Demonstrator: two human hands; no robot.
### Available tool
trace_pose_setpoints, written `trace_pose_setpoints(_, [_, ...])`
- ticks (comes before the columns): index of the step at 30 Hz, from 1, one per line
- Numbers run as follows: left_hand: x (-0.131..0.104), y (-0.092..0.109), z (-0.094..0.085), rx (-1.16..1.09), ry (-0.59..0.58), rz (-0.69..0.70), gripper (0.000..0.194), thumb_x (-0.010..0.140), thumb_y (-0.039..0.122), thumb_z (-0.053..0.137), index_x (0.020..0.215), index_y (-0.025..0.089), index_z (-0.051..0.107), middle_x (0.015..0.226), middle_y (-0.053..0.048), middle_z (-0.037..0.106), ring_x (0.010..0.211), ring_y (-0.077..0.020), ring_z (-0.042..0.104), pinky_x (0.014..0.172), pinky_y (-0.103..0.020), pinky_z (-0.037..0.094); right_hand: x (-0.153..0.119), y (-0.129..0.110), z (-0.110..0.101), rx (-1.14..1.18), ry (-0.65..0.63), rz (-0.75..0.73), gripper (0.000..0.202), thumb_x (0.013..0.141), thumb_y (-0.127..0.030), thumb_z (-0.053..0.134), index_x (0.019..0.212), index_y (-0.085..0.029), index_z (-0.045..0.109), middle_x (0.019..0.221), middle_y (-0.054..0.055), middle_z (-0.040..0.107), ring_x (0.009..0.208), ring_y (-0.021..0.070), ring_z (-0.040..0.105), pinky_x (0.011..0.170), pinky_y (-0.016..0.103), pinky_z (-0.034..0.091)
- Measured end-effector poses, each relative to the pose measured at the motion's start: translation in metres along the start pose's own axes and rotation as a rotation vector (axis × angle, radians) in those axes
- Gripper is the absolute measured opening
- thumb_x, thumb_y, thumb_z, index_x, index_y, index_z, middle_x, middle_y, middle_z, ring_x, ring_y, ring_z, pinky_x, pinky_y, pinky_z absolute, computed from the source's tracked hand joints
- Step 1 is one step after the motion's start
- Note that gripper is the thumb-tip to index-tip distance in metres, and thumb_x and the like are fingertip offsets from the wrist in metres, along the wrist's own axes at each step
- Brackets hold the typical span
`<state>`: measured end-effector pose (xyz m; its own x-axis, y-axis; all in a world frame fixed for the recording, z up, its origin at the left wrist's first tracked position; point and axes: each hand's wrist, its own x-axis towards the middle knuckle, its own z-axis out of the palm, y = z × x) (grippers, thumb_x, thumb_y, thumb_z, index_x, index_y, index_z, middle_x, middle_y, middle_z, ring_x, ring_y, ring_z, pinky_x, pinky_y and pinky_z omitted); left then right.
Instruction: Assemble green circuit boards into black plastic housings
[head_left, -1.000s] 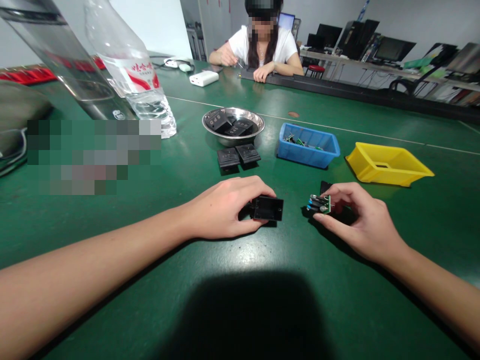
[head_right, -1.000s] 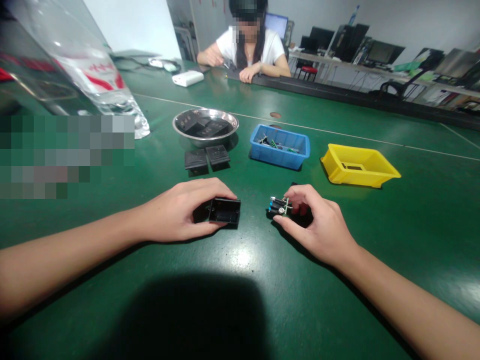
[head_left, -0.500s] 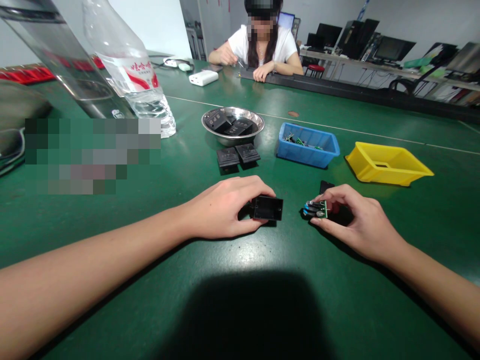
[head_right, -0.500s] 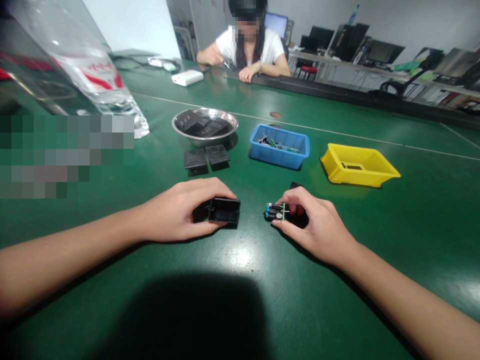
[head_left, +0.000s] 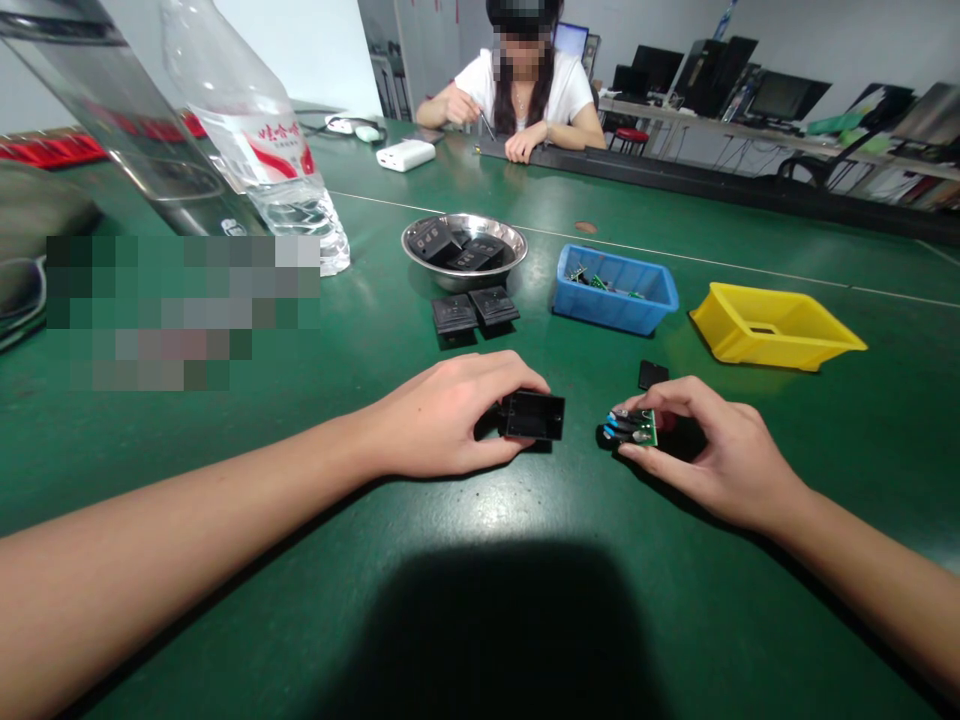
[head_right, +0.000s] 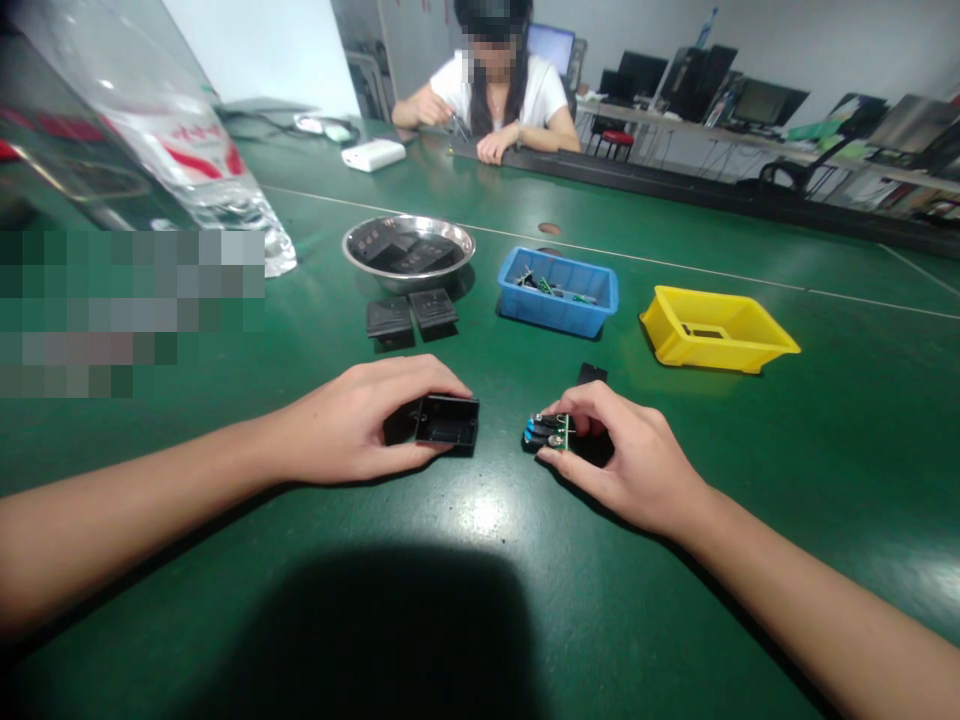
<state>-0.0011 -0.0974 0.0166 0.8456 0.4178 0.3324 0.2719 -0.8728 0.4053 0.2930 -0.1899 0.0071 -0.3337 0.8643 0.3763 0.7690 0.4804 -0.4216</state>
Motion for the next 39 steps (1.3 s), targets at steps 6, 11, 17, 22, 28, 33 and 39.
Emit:
trace_pose_setpoints(6, [-0.0017, 0.0001, 0.0003, -0.005, -0.005, -0.003, 0.031, 0.09, 0.022, 0.064, 0.121, 0.017, 0.063, 0.111, -0.006, 0.072, 0.102, -0.0188, 0.069, 0.091, -0.027, 0.051, 0.0005, 0.0045, 0.0024, 0.06, 0.157, 0.127, 0.03, 0.088, -0.036, 0.078, 0.107, -0.024, 0.059, 0.08, -0.001, 0.072, 0.066, 0.0159, 0.066, 0.063, 0.026, 0.053])
trace_pose_setpoints(11, [-0.0017, -0.0005, 0.0002, -0.005, -0.004, -0.005, 0.034, 0.09, 0.022, 0.064, 0.123, 0.017, 0.063, 0.113, -0.006, 0.072, 0.104, -0.0189, 0.068, 0.092, -0.027, 0.051, 0.0021, 0.0052, 0.0033, 0.117, 0.176, 0.175, 0.03, 0.087, -0.035, 0.079, 0.105, -0.025, 0.059, 0.079, -0.002, 0.072, 0.064, 0.0154, 0.065, 0.061, 0.026, 0.052])
trace_pose_setpoints(17, [-0.0004, 0.0003, -0.0005, -0.006, -0.005, -0.005, 0.033, 0.09, 0.022, 0.065, 0.122, 0.016, 0.063, 0.111, -0.005, 0.072, 0.103, -0.0188, 0.069, 0.091, -0.027, 0.051, 0.0028, 0.0048, 0.0039, 0.063, 0.075, 0.133, 0.029, 0.088, -0.036, 0.078, 0.107, -0.024, 0.06, 0.089, 0.002, 0.077, 0.065, 0.0157, 0.064, 0.064, 0.028, 0.052])
trace_pose_setpoints(22, [-0.0008, 0.0002, -0.0005, -0.007, -0.006, -0.006, 0.032, 0.09, 0.022, 0.065, 0.122, 0.016, 0.063, 0.112, -0.006, 0.072, 0.104, -0.0186, 0.068, 0.091, -0.028, 0.051, 0.0037, 0.0041, 0.0013, 0.062, 0.026, 0.103, 0.025, 0.089, -0.035, 0.076, 0.106, -0.024, 0.059, 0.089, 0.002, 0.078, 0.065, 0.0155, 0.064, 0.061, 0.027, 0.052])
trace_pose_setpoints(28, [-0.0006, 0.0003, -0.0003, -0.002, 0.003, -0.001, 0.032, 0.091, 0.022, 0.065, 0.122, 0.016, 0.063, 0.111, -0.005, 0.072, 0.103, -0.0185, 0.069, 0.091, -0.027, 0.051, 0.0045, 0.0039, -0.0037, 0.053, -0.027, 0.067, 0.021, 0.089, -0.033, 0.076, 0.105, -0.023, 0.065, 0.083, 0.001, 0.073, 0.064, 0.0149, 0.064, 0.059, 0.025, 0.052])
trace_pose_setpoints(33, [-0.0008, -0.0006, -0.0005, 0.001, -0.008, -0.002, 0.032, 0.09, 0.022, 0.064, 0.122, 0.016, 0.063, 0.111, -0.006, 0.072, 0.102, -0.0187, 0.068, 0.091, -0.027, 0.051, 0.0047, 0.0042, -0.0036, 0.045, -0.014, 0.064, 0.02, 0.089, -0.03, 0.076, 0.104, -0.022, 0.066, 0.079, 0.0, 0.07, 0.064, 0.0145, 0.064, 0.058, 0.025, 0.052])
trace_pose_setpoints(39, [-0.0011, -0.0004, 0.0004, 0.001, -0.008, -0.011, 0.032, 0.09, 0.022, 0.064, 0.122, 0.017, 0.063, 0.111, -0.006, 0.072, 0.103, -0.0192, 0.069, 0.091, -0.028, 0.052, 0.0021, 0.0094, 0.0012, 0.118, 0.136, 0.189, 0.028, 0.086, -0.037, 0.079, 0.102, -0.023, 0.062, 0.079, 0.001, 0.074, 0.063, 0.0167, 0.067, 0.059, 0.028, 0.053])
